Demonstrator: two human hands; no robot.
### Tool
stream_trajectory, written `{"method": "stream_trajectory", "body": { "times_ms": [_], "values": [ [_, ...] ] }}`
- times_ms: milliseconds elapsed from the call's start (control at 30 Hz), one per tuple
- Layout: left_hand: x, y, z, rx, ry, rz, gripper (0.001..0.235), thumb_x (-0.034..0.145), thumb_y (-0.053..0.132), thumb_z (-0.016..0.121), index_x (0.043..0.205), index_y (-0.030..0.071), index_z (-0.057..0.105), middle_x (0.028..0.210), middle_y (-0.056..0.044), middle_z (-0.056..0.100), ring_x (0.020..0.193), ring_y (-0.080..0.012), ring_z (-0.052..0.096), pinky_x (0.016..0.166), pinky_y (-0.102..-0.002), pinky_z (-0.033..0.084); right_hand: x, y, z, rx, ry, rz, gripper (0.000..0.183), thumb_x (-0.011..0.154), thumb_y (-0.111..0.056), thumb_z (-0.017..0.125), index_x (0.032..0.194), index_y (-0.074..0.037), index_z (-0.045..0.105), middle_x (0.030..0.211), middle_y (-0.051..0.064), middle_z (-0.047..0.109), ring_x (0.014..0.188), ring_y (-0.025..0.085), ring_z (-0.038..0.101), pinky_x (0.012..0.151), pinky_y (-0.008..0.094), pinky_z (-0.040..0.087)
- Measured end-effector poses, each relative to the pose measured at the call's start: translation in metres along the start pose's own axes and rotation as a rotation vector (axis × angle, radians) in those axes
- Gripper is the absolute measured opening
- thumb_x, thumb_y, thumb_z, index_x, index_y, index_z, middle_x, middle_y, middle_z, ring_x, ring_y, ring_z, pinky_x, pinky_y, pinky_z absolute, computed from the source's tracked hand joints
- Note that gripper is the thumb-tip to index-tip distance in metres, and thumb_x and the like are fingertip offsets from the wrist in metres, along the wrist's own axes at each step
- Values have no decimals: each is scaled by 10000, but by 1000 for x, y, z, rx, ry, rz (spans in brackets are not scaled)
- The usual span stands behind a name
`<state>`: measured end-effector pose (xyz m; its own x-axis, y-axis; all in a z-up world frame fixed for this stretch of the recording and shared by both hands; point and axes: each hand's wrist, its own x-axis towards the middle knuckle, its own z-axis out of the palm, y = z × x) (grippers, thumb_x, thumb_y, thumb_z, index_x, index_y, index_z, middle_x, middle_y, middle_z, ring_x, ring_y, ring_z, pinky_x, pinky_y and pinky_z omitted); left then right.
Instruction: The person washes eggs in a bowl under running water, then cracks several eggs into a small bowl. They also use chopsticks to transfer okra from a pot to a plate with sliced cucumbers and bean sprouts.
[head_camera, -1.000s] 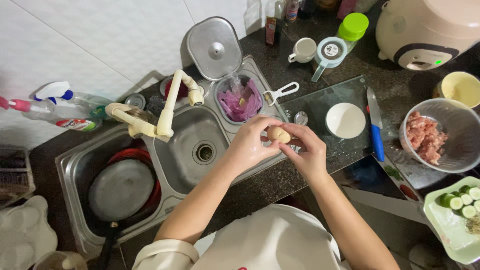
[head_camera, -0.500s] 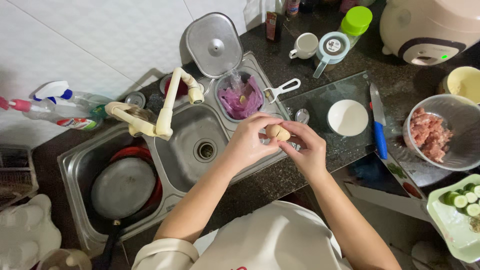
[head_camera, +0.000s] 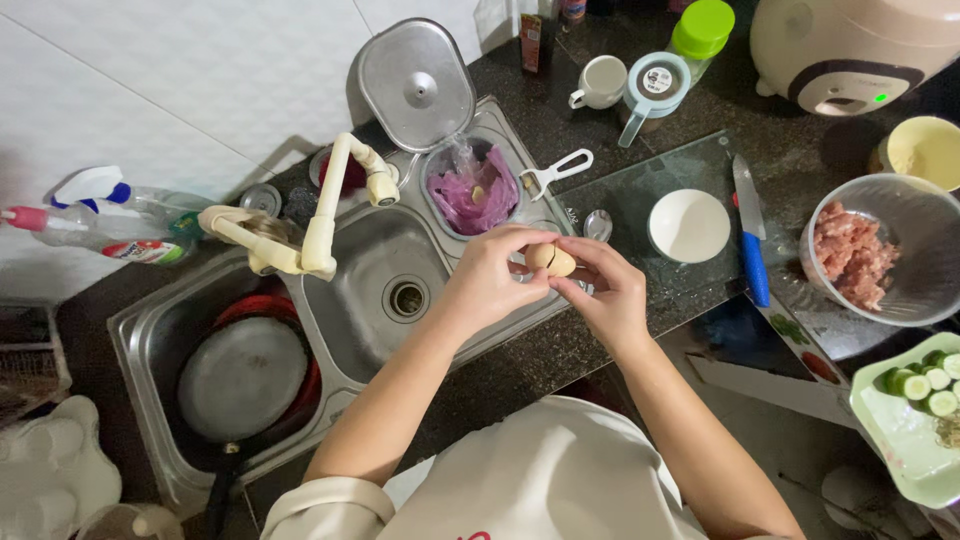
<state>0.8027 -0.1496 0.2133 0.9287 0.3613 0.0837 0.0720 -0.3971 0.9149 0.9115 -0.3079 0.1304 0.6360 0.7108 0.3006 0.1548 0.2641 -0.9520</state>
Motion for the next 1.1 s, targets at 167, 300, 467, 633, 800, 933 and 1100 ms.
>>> {"method": "stream_trajectory", "body": {
  "times_ms": [167,300,467,633,800,933,1100],
  "values": [
    [0,-3,-2,-11,-1,-13,455,798,39,809,1239,47,700,1227,-108,714,1059,-196,744,833,-285,656,1,3,-3,31,-30,95,499,872,47,782,1345,15,627,1364,149,626,1232,228,669,1032,352,598],
    [1,-13,-4,-38,8,-49,458,779,8,773,1231,53,711,1212,-108,709,1042,-188,753,836,-274,666,5,11,-17,121,-53,281,599,891,-114,756,1440,-66,522,1359,122,632,1163,211,682,976,370,587],
    [6,-38,-3,-202,-4,-149,463,800,11,764,1255,51,693,1180,-85,720,1012,-157,728,800,-265,646,1,39,-35,-201,-192,597,508,940,-319,669,1401,-110,622,1337,69,677,1128,215,688,1002,397,569],
    [12,-70,7,-251,-45,-195,414,867,56,747,1275,20,684,1143,-103,743,962,-145,713,758,-275,613,-47,57,-40,-590,-721,463,476,917,-360,736,1325,-124,666,1361,73,673,1247,224,611,1075,350,494],
    [26,-83,28,-477,-132,-292,415,916,117,721,1304,-9,645,1145,-123,732,970,-163,732,779,-289,630,-80,55,-15,27,-114,646,457,926,-340,682,1348,-167,664,1401,128,677,1235,332,643,1063,416,515],
    [26,-76,57,-526,-196,-345,395,934,160,713,1289,4,638,1145,-107,722,979,-165,727,777,-297,633,-123,45,-22,-866,-85,147,429,781,-322,808,1168,-148,746,1477,175,510,1396,442,455,1100,587,336],
    [13,-51,120,-518,-293,-307,379,938,149,737,1270,-9,643,1130,-96,707,977,-157,702,777,-291,612,-200,34,-67,-480,118,561,393,912,-282,716,1274,-131,706,1513,96,534,1357,315,540,1093,430,451]
  ]
}}
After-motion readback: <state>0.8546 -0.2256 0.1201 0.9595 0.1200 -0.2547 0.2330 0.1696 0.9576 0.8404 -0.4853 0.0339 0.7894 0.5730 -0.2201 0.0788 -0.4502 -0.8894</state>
